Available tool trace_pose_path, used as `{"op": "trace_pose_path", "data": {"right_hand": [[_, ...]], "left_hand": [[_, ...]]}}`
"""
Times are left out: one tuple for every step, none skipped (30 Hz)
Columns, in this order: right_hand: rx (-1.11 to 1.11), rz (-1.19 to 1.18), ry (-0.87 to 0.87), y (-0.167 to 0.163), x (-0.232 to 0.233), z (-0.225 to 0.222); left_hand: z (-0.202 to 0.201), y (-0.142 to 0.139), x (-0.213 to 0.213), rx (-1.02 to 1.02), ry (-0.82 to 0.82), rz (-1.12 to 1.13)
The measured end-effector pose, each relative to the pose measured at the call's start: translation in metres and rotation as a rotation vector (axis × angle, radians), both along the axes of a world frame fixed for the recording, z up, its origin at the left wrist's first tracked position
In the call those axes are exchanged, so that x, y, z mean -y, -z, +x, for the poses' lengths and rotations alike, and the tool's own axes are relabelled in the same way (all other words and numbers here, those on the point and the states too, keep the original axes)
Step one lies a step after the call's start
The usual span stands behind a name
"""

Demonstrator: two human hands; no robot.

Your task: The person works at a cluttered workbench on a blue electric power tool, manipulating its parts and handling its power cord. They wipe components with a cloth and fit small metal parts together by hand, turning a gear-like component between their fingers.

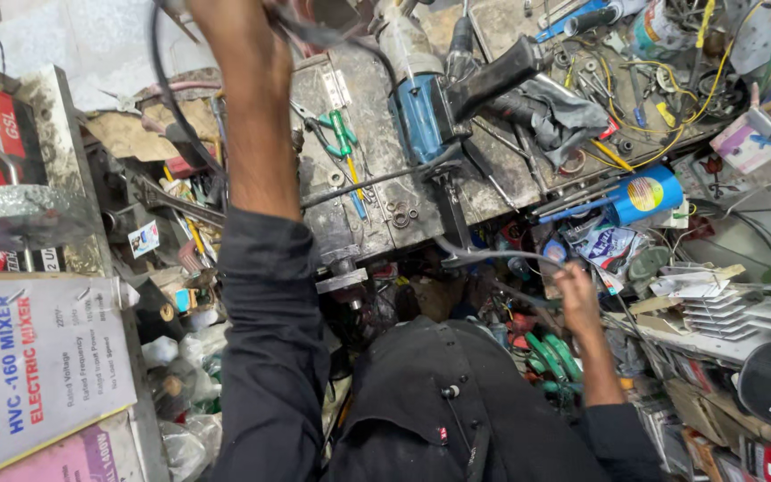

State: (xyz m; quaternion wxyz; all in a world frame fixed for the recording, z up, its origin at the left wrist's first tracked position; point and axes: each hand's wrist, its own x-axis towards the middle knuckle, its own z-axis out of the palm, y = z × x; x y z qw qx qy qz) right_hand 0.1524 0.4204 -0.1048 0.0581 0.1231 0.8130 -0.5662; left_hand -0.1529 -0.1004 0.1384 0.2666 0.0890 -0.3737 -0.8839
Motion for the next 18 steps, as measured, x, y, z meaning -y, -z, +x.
{"op": "trace_pose_path", "data": {"right_hand": [[-0.041, 0.039, -0.022, -0.029, 0.006, -0.01], [-0.08, 0.085, -0.05, -0.061, 0.014, -0.02], [-0.119, 0.144, -0.086, -0.094, 0.023, -0.029], [-0.172, 0.205, -0.114, -0.128, 0.034, -0.039], [-0.233, 0.258, -0.139, -0.16, 0.046, -0.047], [-0.315, 0.312, -0.15, -0.188, 0.061, -0.055], [-0.399, 0.368, -0.16, -0.213, 0.074, -0.064], [-0.473, 0.343, -0.167, -0.234, 0.087, -0.072], [-0.548, 0.316, -0.179, -0.251, 0.098, -0.081], [-0.623, 0.287, -0.192, -0.264, 0.107, -0.087], [-0.62, 0.307, -0.175, -0.273, 0.112, -0.091], [-0.612, 0.327, -0.163, -0.276, 0.115, -0.093], [-0.601, 0.347, -0.152, -0.275, 0.113, -0.094], [-0.587, 0.343, -0.147, -0.27, 0.108, -0.096], [-0.576, 0.339, -0.143, -0.262, 0.101, -0.097], [-0.562, 0.336, -0.141, -0.249, 0.089, -0.097], [-0.529, 0.339, -0.191, -0.234, 0.075, -0.095], [-0.506, 0.339, -0.24, -0.216, 0.059, -0.094]], "left_hand": [[0.004, 0.004, -0.007, -0.02, 0.041, -0.075], [0.009, 0.009, -0.021, -0.056, 0.1, -0.15], [0.019, 0.014, -0.039, -0.094, 0.207, -0.257], [0.031, 0.016, -0.06, -0.12, 0.324, -0.351], [0.047, 0.018, -0.086, -0.144, 0.44, -0.444], [0.064, 0.016, -0.112, -0.097, 0.564, -0.474], [0.079, 0.011, -0.139, -0.049, 0.717, -0.553], [0.094, 0.003, -0.16, -0.031, 0.883, -0.599], [0.108, -0.005, -0.177, -0.013, 1.044, -0.645], [0.122, -0.011, -0.201, -0.041, 1.076, -0.696], [0.131, -0.017, -0.214, -0.066, 1.108, -0.747], [0.134, -0.02, -0.215, -0.036, 1.18, -0.817], [0.137, -0.02, -0.219, -0.004, 1.254, -0.885], [0.138, -0.017, -0.221, 0.022, 1.33, -0.961], [0.136, -0.011, -0.221, 0.024, 1.315, -1.072], [0.134, -0.004, -0.222, 0.029, 1.299, -1.178], [0.129, 0.004, -0.222, 0.031, 1.277, -1.287], [0.121, 0.01, -0.219, -0.042, 1.169, -1.3]]}}
